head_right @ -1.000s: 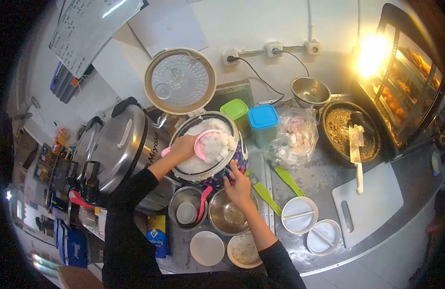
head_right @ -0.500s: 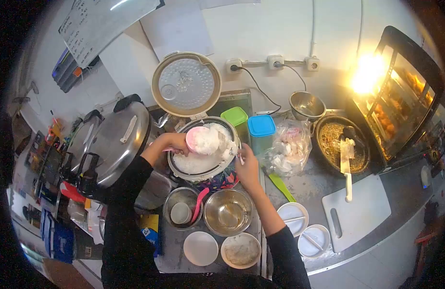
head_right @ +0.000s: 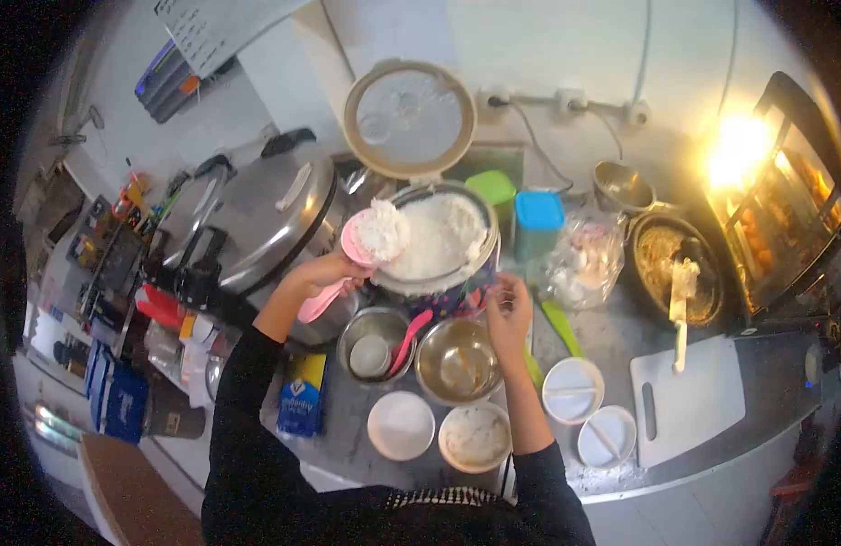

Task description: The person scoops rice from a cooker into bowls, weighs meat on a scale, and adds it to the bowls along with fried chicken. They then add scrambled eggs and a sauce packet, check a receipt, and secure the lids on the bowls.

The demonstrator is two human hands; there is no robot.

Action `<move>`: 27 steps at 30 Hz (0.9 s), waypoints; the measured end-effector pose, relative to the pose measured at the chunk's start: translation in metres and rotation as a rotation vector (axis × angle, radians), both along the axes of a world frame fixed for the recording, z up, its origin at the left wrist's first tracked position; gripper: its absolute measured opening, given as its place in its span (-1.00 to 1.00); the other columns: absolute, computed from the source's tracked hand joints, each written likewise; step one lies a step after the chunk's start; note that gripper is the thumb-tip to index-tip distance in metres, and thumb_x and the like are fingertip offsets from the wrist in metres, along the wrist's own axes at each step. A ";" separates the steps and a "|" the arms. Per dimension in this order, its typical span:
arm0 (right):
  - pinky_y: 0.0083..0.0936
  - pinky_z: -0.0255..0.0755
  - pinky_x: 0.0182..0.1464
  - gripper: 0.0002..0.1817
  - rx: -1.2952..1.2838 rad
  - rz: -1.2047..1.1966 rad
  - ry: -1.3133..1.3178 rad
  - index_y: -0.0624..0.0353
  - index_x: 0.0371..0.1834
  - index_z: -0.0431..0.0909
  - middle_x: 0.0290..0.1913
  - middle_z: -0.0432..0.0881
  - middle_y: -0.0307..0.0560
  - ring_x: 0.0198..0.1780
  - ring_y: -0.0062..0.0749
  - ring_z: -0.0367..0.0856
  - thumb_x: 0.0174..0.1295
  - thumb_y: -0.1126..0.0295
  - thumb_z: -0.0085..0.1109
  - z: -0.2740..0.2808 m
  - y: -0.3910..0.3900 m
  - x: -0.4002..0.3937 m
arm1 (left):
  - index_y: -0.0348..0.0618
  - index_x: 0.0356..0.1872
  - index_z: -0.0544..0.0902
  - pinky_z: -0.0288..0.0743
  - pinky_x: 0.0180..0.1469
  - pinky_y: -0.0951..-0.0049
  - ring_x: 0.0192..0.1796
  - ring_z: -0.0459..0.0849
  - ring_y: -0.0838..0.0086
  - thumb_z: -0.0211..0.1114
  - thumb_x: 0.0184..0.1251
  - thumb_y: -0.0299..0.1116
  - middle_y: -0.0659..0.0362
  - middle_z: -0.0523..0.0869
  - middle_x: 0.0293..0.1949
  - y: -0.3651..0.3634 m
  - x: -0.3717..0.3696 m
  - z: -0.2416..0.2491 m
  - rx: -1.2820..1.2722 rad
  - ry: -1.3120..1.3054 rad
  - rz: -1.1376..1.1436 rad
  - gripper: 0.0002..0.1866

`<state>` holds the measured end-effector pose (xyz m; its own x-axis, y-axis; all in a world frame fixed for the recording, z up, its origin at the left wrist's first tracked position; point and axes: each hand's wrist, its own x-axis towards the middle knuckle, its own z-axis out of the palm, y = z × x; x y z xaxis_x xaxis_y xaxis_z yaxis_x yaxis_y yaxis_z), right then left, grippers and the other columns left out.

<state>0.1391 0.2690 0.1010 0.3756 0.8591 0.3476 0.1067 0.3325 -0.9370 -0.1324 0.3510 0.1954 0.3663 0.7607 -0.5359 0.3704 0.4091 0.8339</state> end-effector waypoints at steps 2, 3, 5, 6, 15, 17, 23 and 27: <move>-0.72 0.26 -0.40 -0.76 -0.008 0.020 -0.002 0.20 -0.20 0.44 -0.45 0.42 -0.29 -0.42 -0.66 0.35 0.01 0.55 0.06 -0.008 -0.036 -0.007 | -0.14 -0.39 0.43 0.23 -0.62 0.69 -0.64 0.31 0.69 0.16 0.09 -0.45 0.33 0.38 -0.60 -0.041 -0.004 0.008 -0.038 -0.134 0.007 -0.90; -0.72 0.26 -0.39 -0.76 -0.031 0.044 -0.013 0.21 -0.20 0.44 -0.45 0.41 -0.28 -0.42 -0.67 0.35 0.01 0.56 0.06 -0.013 -0.057 -0.008 | -0.14 -0.37 0.42 0.22 -0.61 0.70 -0.63 0.31 0.69 0.16 0.09 -0.45 0.33 0.38 -0.59 -0.062 -0.008 0.006 -0.058 -0.197 0.028 -0.89; -0.72 0.25 -0.34 -0.77 -0.134 0.104 0.031 0.25 -0.21 0.43 -0.46 0.40 -0.28 -0.42 -0.68 0.34 0.00 0.57 0.06 -0.011 -0.098 -0.012 | -0.16 -0.28 0.42 0.23 -0.59 0.69 -0.61 0.33 0.69 0.13 0.09 -0.46 0.33 0.38 -0.57 -0.100 -0.020 -0.012 -0.061 -0.228 0.068 -0.84; -0.71 0.24 -0.33 -0.77 -0.168 0.110 -0.003 0.25 -0.21 0.43 -0.46 0.40 -0.28 -0.41 -0.68 0.33 0.01 0.57 0.06 -0.021 -0.118 -0.013 | -0.18 -0.22 0.41 0.25 -0.57 0.67 -0.59 0.34 0.68 0.12 0.09 -0.47 0.33 0.38 -0.56 -0.125 -0.027 -0.022 -0.048 -0.191 0.078 -0.80; -0.69 0.25 -0.31 -0.82 -0.315 0.108 -0.057 0.27 -0.28 0.43 -0.52 0.38 -0.28 -0.43 -0.65 0.34 0.00 0.60 0.03 -0.055 -0.193 -0.016 | 0.46 0.12 0.27 0.47 -0.29 0.22 -0.29 0.54 0.12 -0.03 0.05 -0.53 0.08 0.42 -0.27 -0.271 0.022 -0.137 0.662 0.935 -0.077 -0.39; -0.68 0.25 -0.31 -0.80 -0.281 0.111 -0.130 0.26 -0.28 0.43 -0.51 0.39 -0.26 -0.43 -0.64 0.35 -0.02 0.63 0.01 -0.046 -0.188 -0.018 | 0.42 0.14 0.25 0.46 -0.27 0.21 -0.27 0.53 0.11 -0.03 0.07 -0.52 0.07 0.44 -0.26 -0.269 0.018 -0.130 0.645 0.879 0.030 -0.40; -0.67 0.27 -0.31 -0.83 -0.228 0.030 -0.182 0.27 -0.29 0.43 -0.49 0.40 -0.24 -0.43 -0.63 0.36 0.00 0.61 0.03 -0.056 -0.179 -0.005 | 0.27 0.18 0.23 0.43 -0.20 0.19 -0.23 0.50 0.04 -0.02 0.06 -0.56 0.00 0.47 -0.26 -0.281 0.015 -0.109 0.435 0.784 0.081 -0.39; -0.68 0.29 -0.31 -0.84 -0.151 -0.043 -0.197 0.30 -0.27 0.42 -0.47 0.42 -0.23 -0.42 -0.62 0.38 0.05 0.56 0.04 -0.045 -0.147 0.012 | 0.19 0.19 0.22 0.42 -0.20 0.20 -0.21 0.52 0.09 0.00 0.07 -0.57 0.01 0.52 -0.26 -0.270 0.009 -0.146 0.507 0.649 0.052 -0.40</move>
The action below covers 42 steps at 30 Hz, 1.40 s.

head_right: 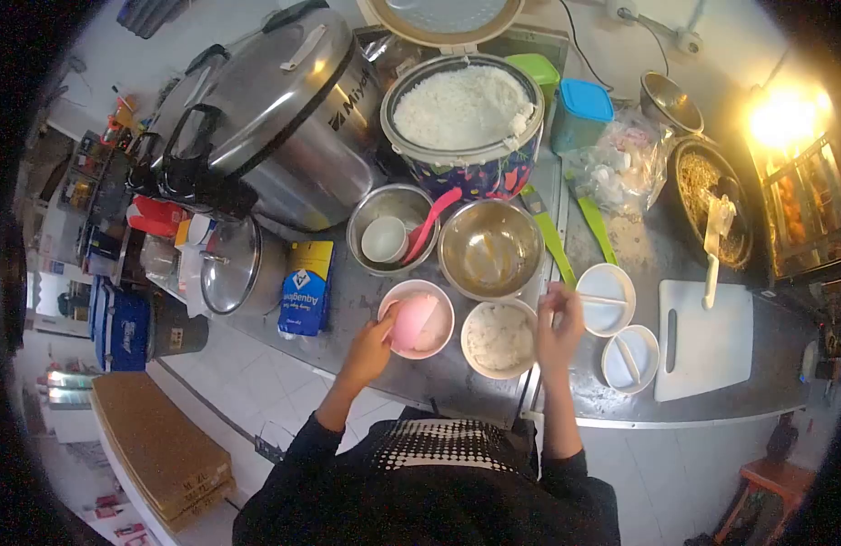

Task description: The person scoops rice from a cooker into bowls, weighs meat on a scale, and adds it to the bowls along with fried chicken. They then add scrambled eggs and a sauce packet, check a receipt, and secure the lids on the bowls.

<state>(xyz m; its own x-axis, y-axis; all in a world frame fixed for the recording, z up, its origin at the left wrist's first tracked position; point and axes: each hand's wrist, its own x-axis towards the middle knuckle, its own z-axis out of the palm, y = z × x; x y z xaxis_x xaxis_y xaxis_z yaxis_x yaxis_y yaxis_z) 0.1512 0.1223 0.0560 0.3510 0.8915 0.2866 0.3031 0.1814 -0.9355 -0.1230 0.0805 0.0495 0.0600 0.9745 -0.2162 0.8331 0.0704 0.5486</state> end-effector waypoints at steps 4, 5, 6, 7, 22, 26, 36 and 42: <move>-0.68 0.28 -0.26 -0.85 0.293 -0.090 -0.075 0.29 -0.29 0.43 -0.42 0.45 -0.20 -0.37 -0.61 0.38 0.05 0.51 0.07 0.057 0.072 0.036 | -0.14 0.10 0.32 0.46 -0.36 0.46 -0.41 0.55 0.47 0.01 0.17 -0.51 0.15 0.55 -0.27 0.002 -0.034 0.037 -0.295 -0.692 0.432 -0.59; -0.67 0.29 -0.25 -0.86 0.322 -0.131 -0.196 0.31 -0.30 0.45 -0.38 0.47 -0.18 -0.35 -0.60 0.40 0.06 0.51 0.06 0.071 0.099 0.053 | -0.15 0.04 0.35 0.45 -0.39 0.49 -0.44 0.54 0.48 0.01 0.18 -0.49 0.16 0.54 -0.30 -0.002 -0.041 0.052 -0.293 -0.800 0.492 -0.64; -0.67 0.30 -0.25 -0.86 0.391 -0.179 -0.142 0.32 -0.29 0.47 -0.37 0.48 -0.18 -0.36 -0.60 0.41 0.08 0.51 0.05 0.086 0.131 0.060 | -0.17 -0.01 0.38 0.44 -0.42 0.52 -0.47 0.53 0.50 0.01 0.19 -0.48 0.17 0.54 -0.32 -0.008 -0.046 0.062 -0.289 -0.911 0.551 -0.69; -0.68 0.31 -0.25 -0.83 0.487 -0.036 -0.030 0.33 -0.27 0.48 -0.35 0.51 -0.16 -0.35 -0.59 0.43 0.08 0.50 0.05 0.125 0.160 0.054 | -0.19 -0.07 0.41 0.43 -0.45 0.54 -0.50 0.52 0.52 0.02 0.20 -0.46 0.17 0.54 -0.35 -0.012 -0.052 0.066 -0.281 -1.025 0.605 -0.74; -0.30 0.24 0.02 -0.61 0.456 0.121 -0.432 0.22 -0.10 0.44 -0.03 0.43 0.15 -0.02 -0.02 0.39 0.17 0.15 -0.13 0.224 0.434 -0.043 | -0.30 -0.10 0.42 0.49 -0.36 0.45 -0.39 0.60 0.37 0.27 -0.01 -0.39 0.06 0.59 -0.33 -0.029 -0.080 0.055 0.089 -1.058 0.825 -0.59; -0.28 0.28 -0.10 -0.73 0.909 0.214 -0.621 0.19 -0.19 0.49 -0.21 0.50 0.01 -0.14 -0.05 0.44 0.00 0.51 -0.07 0.164 0.303 -0.019 | -0.25 -0.18 0.47 0.42 -0.42 0.55 -0.45 0.54 0.47 0.28 -0.03 -0.40 0.15 0.55 -0.37 0.038 -0.067 0.101 0.161 -1.032 0.390 -0.66; -0.40 0.22 -0.10 -0.86 0.264 -0.046 -0.368 0.22 -0.38 0.54 -0.32 0.52 -0.04 -0.21 -0.22 0.43 0.04 0.49 -0.01 0.015 0.045 0.044 | -0.06 0.12 -0.17 0.29 0.04 0.44 0.05 0.36 0.42 0.35 -0.14 -0.60 0.04 0.26 0.00 0.266 0.148 0.204 0.787 -0.978 -0.463 -0.09; -0.32 0.19 -0.06 -0.85 0.039 -0.383 -0.512 0.20 -0.37 0.54 -0.30 0.47 -0.01 -0.17 -0.16 0.38 -0.04 0.47 0.08 -0.016 -0.068 0.069 | -0.17 0.00 -0.06 0.41 -0.18 0.38 -0.20 0.55 0.24 0.45 -0.23 -0.32 -0.04 0.51 -0.28 0.354 0.157 0.110 0.757 -0.503 -0.226 -0.13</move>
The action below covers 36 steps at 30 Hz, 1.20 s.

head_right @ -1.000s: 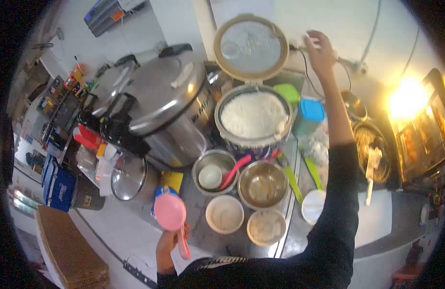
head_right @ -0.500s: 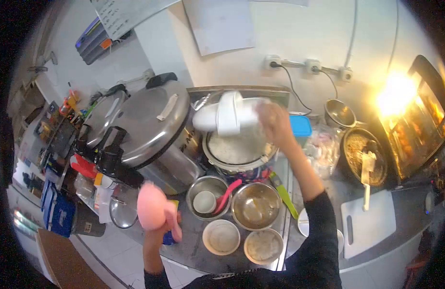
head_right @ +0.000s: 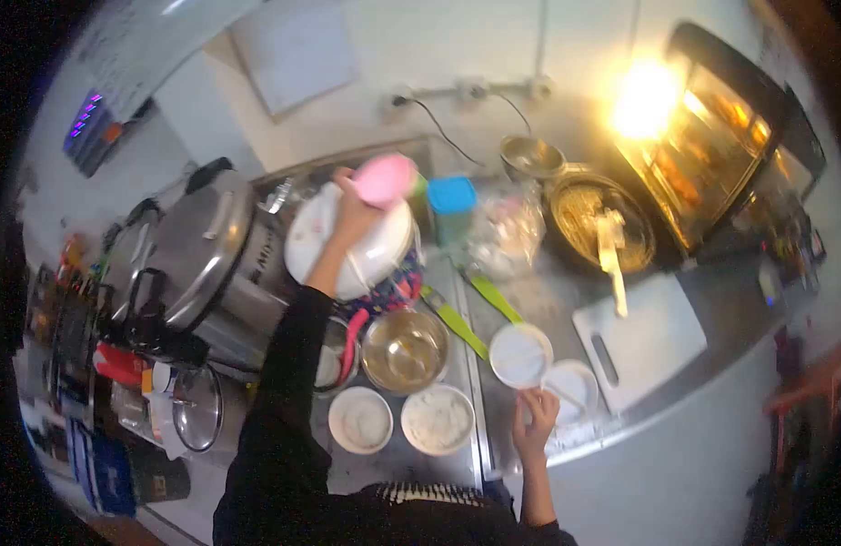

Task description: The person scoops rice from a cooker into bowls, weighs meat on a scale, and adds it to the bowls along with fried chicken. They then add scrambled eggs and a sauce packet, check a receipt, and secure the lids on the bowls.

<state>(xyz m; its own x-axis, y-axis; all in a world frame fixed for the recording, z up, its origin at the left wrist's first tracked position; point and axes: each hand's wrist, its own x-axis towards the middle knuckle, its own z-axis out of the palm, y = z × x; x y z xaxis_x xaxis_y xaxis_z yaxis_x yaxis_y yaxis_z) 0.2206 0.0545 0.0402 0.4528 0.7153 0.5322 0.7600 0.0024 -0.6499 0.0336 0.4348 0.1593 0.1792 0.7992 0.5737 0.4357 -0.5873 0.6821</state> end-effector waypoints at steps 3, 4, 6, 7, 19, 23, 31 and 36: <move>-0.21 0.10 0.02 -0.56 -0.201 -0.188 -0.135 0.11 -0.13 0.46 -0.07 0.31 0.11 0.00 -0.03 0.23 -0.20 0.40 0.24 -0.002 -0.021 0.026 | -0.13 0.12 -0.01 0.11 0.05 -0.10 -0.21 0.58 0.09 0.32 -0.10 -0.25 0.04 0.63 -0.38 -0.027 -0.009 0.015 0.004 0.319 0.298 -0.20; -0.20 0.08 0.05 -0.38 -0.293 -0.154 -0.124 0.08 0.01 0.36 -0.02 0.27 0.13 0.04 0.00 0.19 -0.26 0.34 0.30 0.002 -0.021 0.035 | -0.14 0.17 -0.03 0.00 0.06 -0.25 -0.06 0.50 0.10 0.24 -0.01 -0.30 0.02 0.57 -0.18 -0.027 -0.012 0.013 -0.098 0.338 0.335 -0.24; -0.19 0.18 -0.03 -0.32 -0.591 -0.147 -0.201 0.09 0.01 0.35 -0.15 0.40 0.04 -0.04 -0.10 0.32 -0.35 0.39 0.33 -0.001 -0.020 0.049 | -0.18 0.11 0.11 0.18 0.04 -0.02 0.08 0.34 0.04 0.21 -0.01 -0.36 -0.10 0.40 0.00 -0.083 0.025 0.005 0.158 0.436 0.500 -0.36; -0.19 0.22 -0.08 -0.38 -0.697 -0.099 -0.212 0.10 -0.02 0.38 -0.22 0.46 0.02 -0.08 -0.11 0.37 -0.31 0.43 0.29 -0.016 -0.020 0.056 | -0.18 0.04 0.24 0.26 0.02 0.13 0.09 0.31 -0.01 0.23 -0.04 -0.38 -0.16 0.36 0.00 -0.108 0.038 -0.011 0.132 0.193 0.198 -0.44; -0.28 0.28 -0.19 -0.74 -0.126 -0.039 -0.248 0.29 -0.32 0.44 -0.28 0.45 0.07 -0.24 -0.09 0.41 -0.17 0.66 0.03 0.042 -0.047 0.014 | -0.07 -0.39 0.55 0.10 0.09 -0.01 0.10 0.20 -0.10 0.33 -0.30 -0.24 0.10 0.42 -0.02 -0.316 0.023 -0.089 0.084 0.451 -0.338 -0.67; -0.27 0.34 -0.13 -0.65 -0.201 0.506 -0.331 0.16 -0.24 0.46 -0.01 0.38 0.11 -0.05 -0.05 0.39 -0.22 0.59 0.06 0.026 -0.032 -0.069 | 0.14 -0.18 0.56 -0.03 0.10 -0.06 0.12 0.16 0.03 0.31 -0.21 -0.20 0.20 0.40 -0.03 -0.364 -0.101 -0.079 -0.069 0.606 0.114 -0.59; -0.25 0.23 -0.05 -0.73 -0.512 0.700 -0.347 0.14 -0.22 0.44 0.05 0.35 0.05 0.00 -0.09 0.33 -0.03 0.36 0.03 -0.005 -0.023 -0.109 | 0.08 -0.10 0.54 -0.20 0.04 -0.31 0.18 0.15 0.11 0.17 0.00 -0.01 0.10 0.38 -0.01 -0.374 -0.151 -0.107 -0.382 0.944 0.049 -0.58; -0.17 0.18 -0.04 -0.66 -0.535 0.638 -0.110 0.10 -0.19 0.42 -0.11 0.40 -0.06 -0.04 -0.10 0.30 -0.13 0.45 0.10 0.006 0.001 -0.100 | 0.08 -0.09 0.46 0.29 -0.08 -0.10 0.16 0.19 0.02 0.30 -0.12 -0.14 0.03 0.28 0.03 -0.323 -0.153 -0.109 -0.643 0.664 -0.181 -0.53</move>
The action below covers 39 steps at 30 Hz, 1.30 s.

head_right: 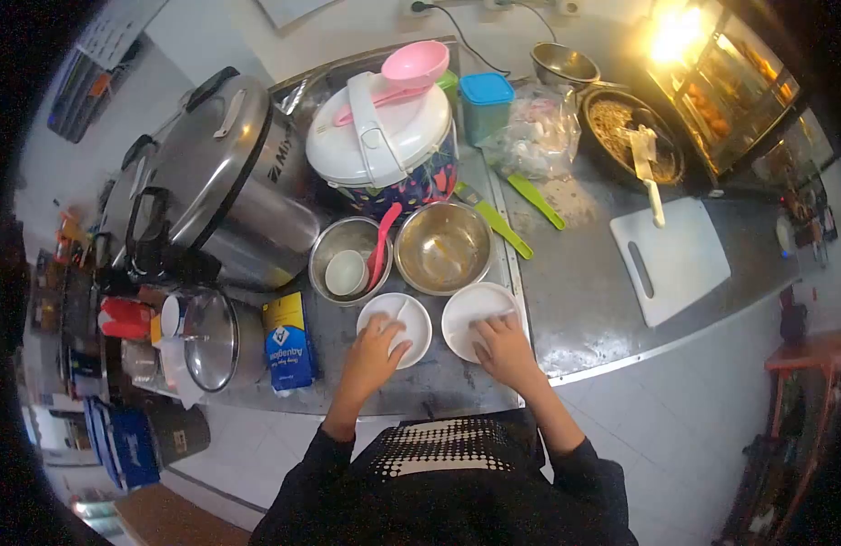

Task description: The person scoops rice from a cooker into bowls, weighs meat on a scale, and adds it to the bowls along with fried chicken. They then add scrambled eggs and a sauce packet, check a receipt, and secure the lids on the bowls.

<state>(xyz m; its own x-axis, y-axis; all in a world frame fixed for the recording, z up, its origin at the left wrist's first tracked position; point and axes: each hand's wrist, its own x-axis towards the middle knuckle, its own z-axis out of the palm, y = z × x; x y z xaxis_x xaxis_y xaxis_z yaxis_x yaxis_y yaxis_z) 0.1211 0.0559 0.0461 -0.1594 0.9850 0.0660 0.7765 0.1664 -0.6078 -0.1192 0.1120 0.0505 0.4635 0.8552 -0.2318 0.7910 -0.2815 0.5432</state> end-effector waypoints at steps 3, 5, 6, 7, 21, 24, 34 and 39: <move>-0.12 0.19 -0.06 -0.56 0.039 -0.082 -0.309 0.02 -0.14 0.43 -0.09 0.38 -0.12 -0.03 -0.11 0.28 -0.22 0.48 0.13 0.004 0.014 -0.014 | 0.23 -0.04 0.38 0.42 -0.17 0.04 0.11 0.23 -0.06 0.35 -0.19 -0.29 0.04 0.21 0.06 0.011 0.021 -0.004 -0.008 0.143 -0.015 -0.44; -0.05 0.20 -0.04 -0.38 0.008 -0.089 -0.379 -0.18 -0.04 0.40 -0.01 0.32 -0.20 0.01 -0.08 0.24 -0.34 0.49 0.19 -0.012 0.019 -0.015 | 0.34 -0.01 0.33 0.44 -0.17 0.07 0.07 0.24 -0.13 0.35 -0.23 -0.37 0.05 0.17 0.07 0.015 0.028 -0.010 0.012 0.291 -0.041 -0.36; -0.04 0.20 -0.02 -0.34 -0.049 -0.085 -0.392 -0.23 -0.02 0.39 0.00 0.31 -0.22 0.01 -0.07 0.24 -0.36 0.49 0.20 -0.010 0.023 -0.015 | 0.33 -0.01 0.34 0.40 -0.11 0.09 0.05 0.26 -0.16 0.36 -0.25 -0.36 0.04 0.16 0.10 0.020 0.029 -0.011 0.014 0.273 -0.052 -0.36; -0.03 0.19 0.00 -0.30 -0.114 -0.074 -0.400 -0.28 0.00 0.37 0.02 0.30 -0.23 0.02 -0.07 0.24 -0.38 0.48 0.22 -0.008 0.023 -0.016 | 0.33 -0.01 0.35 0.36 -0.05 0.10 0.03 0.27 -0.19 0.36 -0.26 -0.34 0.03 0.15 0.12 0.020 0.026 -0.010 0.008 0.258 -0.060 -0.36; -0.34 0.50 -0.40 -0.45 -0.499 -0.675 0.636 0.37 0.12 0.06 -0.34 0.48 0.20 -0.40 -0.13 0.55 0.02 0.45 -0.05 -0.048 -0.027 0.022 | -0.38 -0.25 0.47 0.33 -0.19 0.28 -0.22 0.48 0.21 0.15 0.06 -0.35 -0.06 0.48 -0.29 -0.022 -0.035 -0.077 0.046 -0.426 0.741 -0.71; -0.49 0.54 -0.61 -0.63 -0.532 -0.663 0.899 0.42 -0.03 0.22 -0.40 0.50 0.14 -0.64 -0.26 0.56 0.06 0.52 -0.18 -0.058 -0.024 0.024 | -0.43 -0.36 0.49 0.35 -0.31 0.32 -0.42 0.49 0.31 0.09 0.09 -0.37 -0.01 0.54 -0.48 -0.022 -0.041 -0.091 -0.092 -0.393 0.665 -0.76; -0.55 0.51 -0.65 -0.70 -0.242 -0.892 1.125 0.46 -0.18 0.36 -0.51 0.54 0.13 -0.64 -0.28 0.56 0.03 0.51 -0.15 -0.019 -0.127 0.230 | -0.44 -0.30 0.51 0.41 -0.40 0.51 -0.43 0.53 0.52 0.10 0.10 -0.47 0.10 0.58 -0.47 -0.088 0.053 -0.033 -0.355 -0.599 0.728 -0.79; -0.52 0.54 -0.59 -0.68 -0.090 -1.136 1.042 0.50 -0.16 0.34 -0.46 0.55 0.11 -0.57 -0.23 0.58 0.02 0.51 -0.16 -0.052 -0.165 0.415 | -0.43 -0.29 0.51 0.48 -0.38 0.49 -0.43 0.55 0.49 0.09 0.08 -0.50 0.09 0.56 -0.43 -0.111 0.200 -0.033 -0.412 -0.708 0.624 -0.80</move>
